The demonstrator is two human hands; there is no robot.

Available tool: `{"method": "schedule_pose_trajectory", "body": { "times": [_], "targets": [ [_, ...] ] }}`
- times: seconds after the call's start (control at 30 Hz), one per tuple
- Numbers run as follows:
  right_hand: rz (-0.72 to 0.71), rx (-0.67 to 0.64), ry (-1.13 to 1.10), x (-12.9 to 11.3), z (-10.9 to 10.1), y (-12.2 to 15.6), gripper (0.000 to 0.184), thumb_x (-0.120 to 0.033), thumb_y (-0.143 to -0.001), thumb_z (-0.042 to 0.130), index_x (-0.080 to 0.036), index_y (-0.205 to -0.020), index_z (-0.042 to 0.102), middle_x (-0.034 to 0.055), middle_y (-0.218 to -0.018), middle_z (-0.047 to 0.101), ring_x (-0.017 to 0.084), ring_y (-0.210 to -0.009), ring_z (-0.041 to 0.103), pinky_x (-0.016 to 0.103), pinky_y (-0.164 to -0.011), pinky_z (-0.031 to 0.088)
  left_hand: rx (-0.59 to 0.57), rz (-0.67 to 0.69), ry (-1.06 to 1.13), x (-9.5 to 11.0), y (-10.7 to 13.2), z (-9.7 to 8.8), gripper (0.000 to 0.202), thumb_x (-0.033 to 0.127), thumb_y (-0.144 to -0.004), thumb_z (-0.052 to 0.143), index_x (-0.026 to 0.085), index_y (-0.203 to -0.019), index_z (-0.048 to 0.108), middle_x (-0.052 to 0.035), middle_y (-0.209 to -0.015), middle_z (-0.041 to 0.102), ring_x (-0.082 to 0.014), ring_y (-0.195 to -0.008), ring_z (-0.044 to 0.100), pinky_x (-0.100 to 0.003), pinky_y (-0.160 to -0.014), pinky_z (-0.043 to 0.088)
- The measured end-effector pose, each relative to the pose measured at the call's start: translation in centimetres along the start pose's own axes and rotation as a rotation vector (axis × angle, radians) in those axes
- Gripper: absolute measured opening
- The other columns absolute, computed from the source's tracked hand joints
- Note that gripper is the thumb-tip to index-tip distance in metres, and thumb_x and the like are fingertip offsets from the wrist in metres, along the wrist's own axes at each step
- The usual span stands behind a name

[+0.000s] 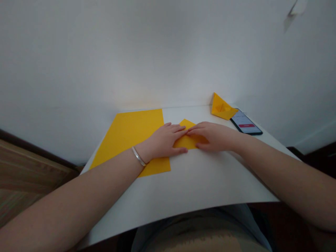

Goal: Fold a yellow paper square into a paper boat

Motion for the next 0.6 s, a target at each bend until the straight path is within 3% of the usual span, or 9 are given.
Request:
{"method": "schedule_pose_trajectory", "body": {
  "times": [0.13, 0.23, 0.4, 0.6],
  "targets": [
    [0.029, -0.047, -0.079, 1.2, 0.7, 0.3, 0.062, -0.031, -0.073, 0.061, -0.014, -0.132, 0.054, 0.0128, -0.138, 0.052, 0.027, -0.125, 0.049, 0.042, -0.107, 0.037, -0.022, -0.039, 0.037, -0.4, 0.2, 0.5, 0.066, 0.054, -0.089, 0.046, 0.01, -0.139, 0.044, -0.0132, -0.146, 0.042, -0.0248, -0.134, 0.039, -0.035, -0.113, 0.028],
    [0.033, -0.05, -0.078, 1.5, 0.8, 0.3, 0.061, -0.026, -0.072, 0.06, -0.014, -0.132, 0.054, 0.0121, -0.139, 0.052, 0.026, -0.125, 0.048, 0.041, -0.108, 0.036, -0.023, -0.028, 0.033, -0.4, 0.2, 0.6, 0.065, 0.052, -0.091, 0.045, 0.009, -0.14, 0.042, -0.0142, -0.146, 0.041, -0.0253, -0.135, 0.038, -0.035, -0.114, 0.026],
    [0.044, -0.027, -0.034, 0.9, 0.2, -0.1, 0.051, -0.023, -0.075, 0.055, -0.017, -0.126, 0.058, 0.0112, -0.126, 0.062, 0.027, -0.112, 0.058, 0.041, -0.098, 0.044, 0.01, 0.023, 0.011, 0.1, 0.0, 0.3, 0.074, 0.062, -0.085, 0.048, 0.014, -0.142, 0.04, -0.0143, -0.145, 0.043, -0.0274, -0.134, 0.04, -0.04, -0.113, 0.029],
    [0.12, 0.009, -0.008, 1.3, -0.1, -0.1, 0.051, -0.024, -0.079, 0.05, -0.013, -0.128, 0.056, 0.0137, -0.123, 0.063, 0.027, -0.109, 0.059, 0.041, -0.095, 0.045, 0.05, 0.021, -0.102, 1.1, 0.1, -0.8, 0.043, 0.043, -0.093, 0.044, 0.015, -0.123, 0.057, -0.0111, -0.125, 0.061, -0.0251, -0.112, 0.059, -0.038, -0.095, 0.047]
  ]
}}
Point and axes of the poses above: each hand's wrist, its own y-axis away from the middle knuckle, its own z-axis out of the palm, x = y × z, the point moved 8 cm from there along -y, towards the middle knuckle
